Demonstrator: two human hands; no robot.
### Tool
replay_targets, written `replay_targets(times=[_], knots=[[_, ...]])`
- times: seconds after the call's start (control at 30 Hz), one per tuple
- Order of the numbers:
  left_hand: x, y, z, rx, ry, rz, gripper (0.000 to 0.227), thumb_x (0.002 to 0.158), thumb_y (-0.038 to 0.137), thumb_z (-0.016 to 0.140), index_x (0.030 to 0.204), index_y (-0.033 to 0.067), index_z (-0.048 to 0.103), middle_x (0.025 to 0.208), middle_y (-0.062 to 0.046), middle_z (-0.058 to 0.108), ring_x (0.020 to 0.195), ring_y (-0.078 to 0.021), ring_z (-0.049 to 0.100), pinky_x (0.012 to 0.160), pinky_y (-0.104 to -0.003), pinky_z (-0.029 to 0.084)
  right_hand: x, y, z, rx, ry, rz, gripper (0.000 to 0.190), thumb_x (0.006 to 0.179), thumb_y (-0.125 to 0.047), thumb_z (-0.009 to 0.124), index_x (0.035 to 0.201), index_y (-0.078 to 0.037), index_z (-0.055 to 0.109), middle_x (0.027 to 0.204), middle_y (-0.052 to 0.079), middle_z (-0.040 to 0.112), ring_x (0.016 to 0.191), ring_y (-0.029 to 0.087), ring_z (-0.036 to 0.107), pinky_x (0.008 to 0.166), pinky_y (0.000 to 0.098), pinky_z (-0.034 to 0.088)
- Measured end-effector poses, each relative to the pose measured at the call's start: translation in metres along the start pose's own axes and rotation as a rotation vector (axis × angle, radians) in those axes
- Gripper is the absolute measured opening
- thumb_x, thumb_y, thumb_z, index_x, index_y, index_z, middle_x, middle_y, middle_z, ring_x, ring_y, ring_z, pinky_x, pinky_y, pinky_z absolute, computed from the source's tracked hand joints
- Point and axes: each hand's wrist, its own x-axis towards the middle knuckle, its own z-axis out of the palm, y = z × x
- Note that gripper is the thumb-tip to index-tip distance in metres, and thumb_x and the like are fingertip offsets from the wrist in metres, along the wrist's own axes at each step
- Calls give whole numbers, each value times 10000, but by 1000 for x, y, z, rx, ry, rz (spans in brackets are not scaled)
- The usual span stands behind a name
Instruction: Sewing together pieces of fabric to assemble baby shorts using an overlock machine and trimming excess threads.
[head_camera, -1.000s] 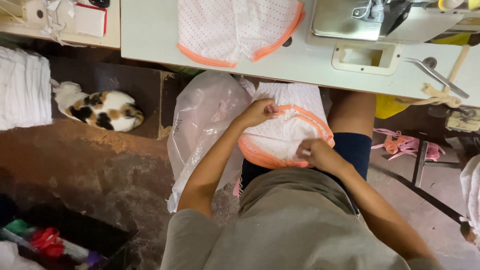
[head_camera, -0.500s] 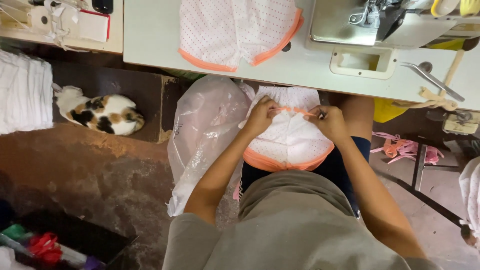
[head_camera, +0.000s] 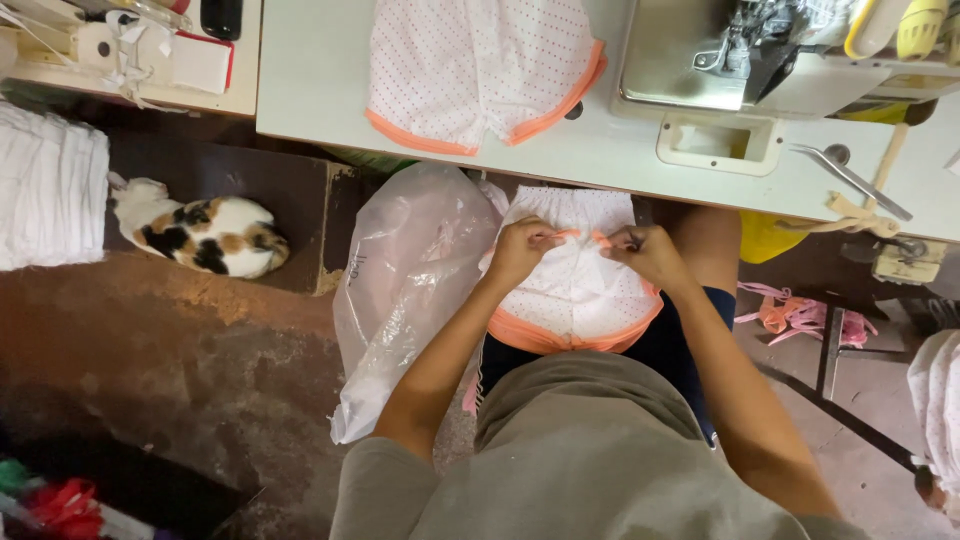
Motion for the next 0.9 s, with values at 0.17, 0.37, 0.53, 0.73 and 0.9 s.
replay_targets(times=[0.17, 0.37, 0.53, 0.73, 0.9], knots=[[12, 116, -38, 26, 91, 297, 115, 851, 145, 827, 960, 153, 792, 952, -2, 762, 933, -204, 720, 1042, -366, 417, -57, -141, -56, -74, 123, -358, 137, 829, -56, 832, 941, -2, 775, 963, 154, 772, 959, 316, 734, 1038, 514, 508], [32, 212, -64, -198, 145, 393, 115, 853, 141, 827, 956, 139, 774, 922, -3, 720, 865, -150, 696, 949, -305, 521, -70, -224, -97, -98, 255, -411, 71, 928, -50, 768, 917, -23, 703, 705, 43, 504, 704, 154, 459, 870, 381, 352], [61, 238, -79, -289, 41, 371, 113, 852, 155, 838, 952, 126, 792, 841, -17, 724, 782, -97, 641, 833, -290, 536, -77, -201, -99, 239, 314, -246, 86, 868, 19, 770, 924, -8, 711, 712, 54, 642, 541, 16, 439, 514, 181, 450], [142, 307, -57, -30, -235, 546, 75, 829, 142, 831, 854, 96, 777, 762, -97, 703, 724, -268, 681, 746, -386, 554, -82, -167, -112, 453, 469, -242, 188, 840, 38, 811, 853, 78, 628, 877, 184, 685, 377, 62, 457, 349, 203, 401], [209, 238, 23, 449, -194, 375, 208, 784, 261, 824, 939, 224, 690, 799, 39, 660, 836, -226, 699, 847, -391, 524, -29, -131, -114, 493, 656, -93, 385, 831, -59, 833, 1169, 13, 664, 812, 40, 655, 415, 57, 550, 336, 161, 343]])
